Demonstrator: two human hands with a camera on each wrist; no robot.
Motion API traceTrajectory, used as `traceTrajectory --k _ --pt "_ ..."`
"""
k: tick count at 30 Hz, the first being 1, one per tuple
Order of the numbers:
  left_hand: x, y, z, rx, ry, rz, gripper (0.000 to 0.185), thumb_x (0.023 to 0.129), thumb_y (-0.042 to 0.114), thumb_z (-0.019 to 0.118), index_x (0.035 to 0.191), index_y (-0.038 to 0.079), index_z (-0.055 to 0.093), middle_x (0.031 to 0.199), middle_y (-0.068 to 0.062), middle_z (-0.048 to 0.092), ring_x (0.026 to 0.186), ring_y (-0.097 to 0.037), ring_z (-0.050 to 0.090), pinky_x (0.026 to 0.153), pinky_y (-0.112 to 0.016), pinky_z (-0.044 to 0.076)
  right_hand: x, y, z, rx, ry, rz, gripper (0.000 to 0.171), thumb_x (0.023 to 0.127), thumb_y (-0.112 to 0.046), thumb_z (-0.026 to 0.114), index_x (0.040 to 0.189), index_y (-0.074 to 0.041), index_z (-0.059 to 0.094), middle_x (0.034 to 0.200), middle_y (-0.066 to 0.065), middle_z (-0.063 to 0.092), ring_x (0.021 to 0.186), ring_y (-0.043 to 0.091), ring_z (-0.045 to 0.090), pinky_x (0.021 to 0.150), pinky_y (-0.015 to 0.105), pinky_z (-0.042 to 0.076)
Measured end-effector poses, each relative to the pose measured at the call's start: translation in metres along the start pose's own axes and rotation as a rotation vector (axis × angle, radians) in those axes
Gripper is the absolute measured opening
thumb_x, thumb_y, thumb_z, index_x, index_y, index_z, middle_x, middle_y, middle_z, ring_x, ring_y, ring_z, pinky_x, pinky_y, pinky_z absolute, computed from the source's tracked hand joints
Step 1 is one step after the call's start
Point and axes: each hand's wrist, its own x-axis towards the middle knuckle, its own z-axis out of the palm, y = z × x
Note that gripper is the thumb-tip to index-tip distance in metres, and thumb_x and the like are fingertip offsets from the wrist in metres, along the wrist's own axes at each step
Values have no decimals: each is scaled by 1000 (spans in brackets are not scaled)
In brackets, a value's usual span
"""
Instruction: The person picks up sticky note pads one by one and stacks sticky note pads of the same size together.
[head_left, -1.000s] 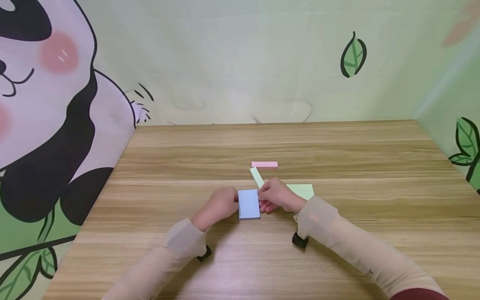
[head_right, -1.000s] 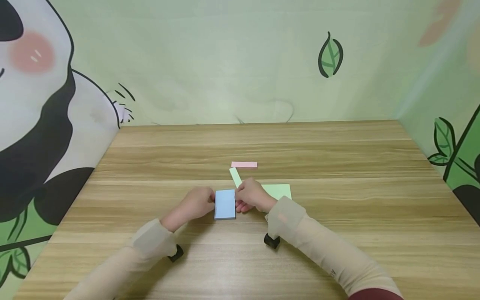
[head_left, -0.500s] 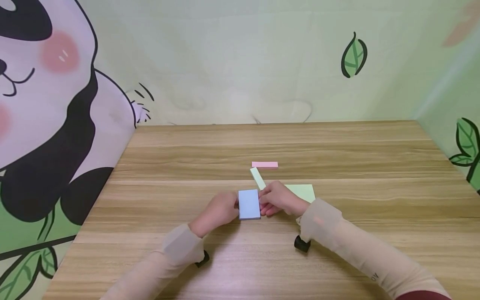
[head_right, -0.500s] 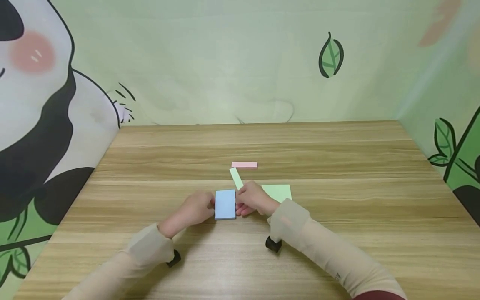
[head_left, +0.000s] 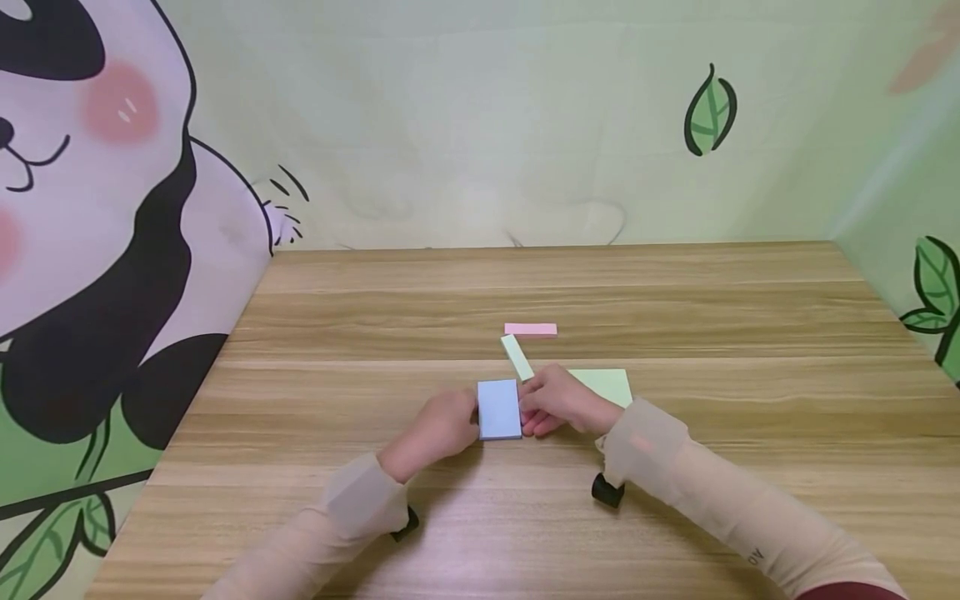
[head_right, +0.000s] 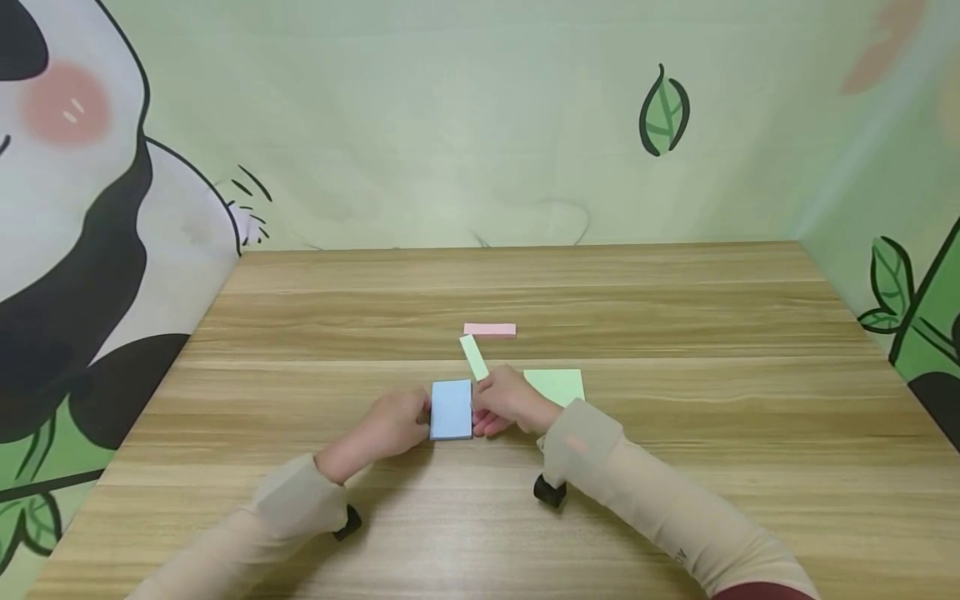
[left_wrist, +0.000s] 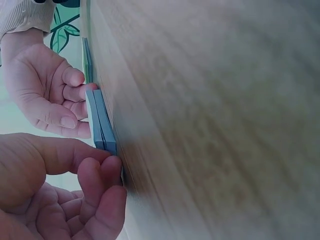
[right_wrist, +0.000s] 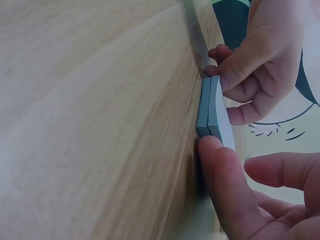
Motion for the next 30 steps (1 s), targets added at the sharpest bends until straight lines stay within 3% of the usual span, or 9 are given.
traceTrajectory --k 5,10,13,15,20,24,30 --pt "-3 0 -1 0 -10 0 8 73 4 58 80 2 57 74 -7 57 60 -17 46 53 -27 39 -3 -2 -2 -94 -8 -23 11 82 -1 52 84 5 60 63 8 58 51 12 58 50 25 50" --pt "-9 2 -6 54 30 23 7 73 7 58 68 8 52 59 0 48 52 -13 41 44 -24 33 -4 -11 -6 -378 67 -164 10 80 -5 55 80 1 63 63 7 59 52 11 53 49 22 45" --pt "-13 5 -9 130 55 99 12 75 11 58 65 11 50 56 3 44 50 -11 39 43 -23 30 -3 -18 -7 -552 135 -307 10 78 -7 57 78 -2 66 61 3 57 51 9 48 49 20 40" --pt "-15 7 -9 190 76 195 15 76 13 59 64 12 49 53 5 40 49 -10 34 43 -21 28 -1 -23 -6 -630 167 -378 11 78 -7 56 79 -2 66 64 1 58 54 8 46 51 20 38" --pt "-16 9 -1 290 124 410 19 75 12 60 63 12 46 51 6 32 48 -9 26 42 -18 23 7 -34 -1 -692 216 -467 15 79 -4 54 83 0 67 72 4 63 59 9 47 57 19 39" --pt "-14 14 2 348 112 422 17 77 11 59 65 10 48 53 4 36 48 -9 27 40 -19 23 14 -39 4 -738 221 -510 17 81 -3 52 86 1 68 78 7 65 64 10 49 61 20 42" --pt "-12 20 5 459 128 407 13 79 13 58 67 11 53 56 2 46 45 -9 31 36 -23 28 23 -42 10 -789 149 -485 23 81 1 47 92 2 67 91 11 66 80 16 58 71 26 48"
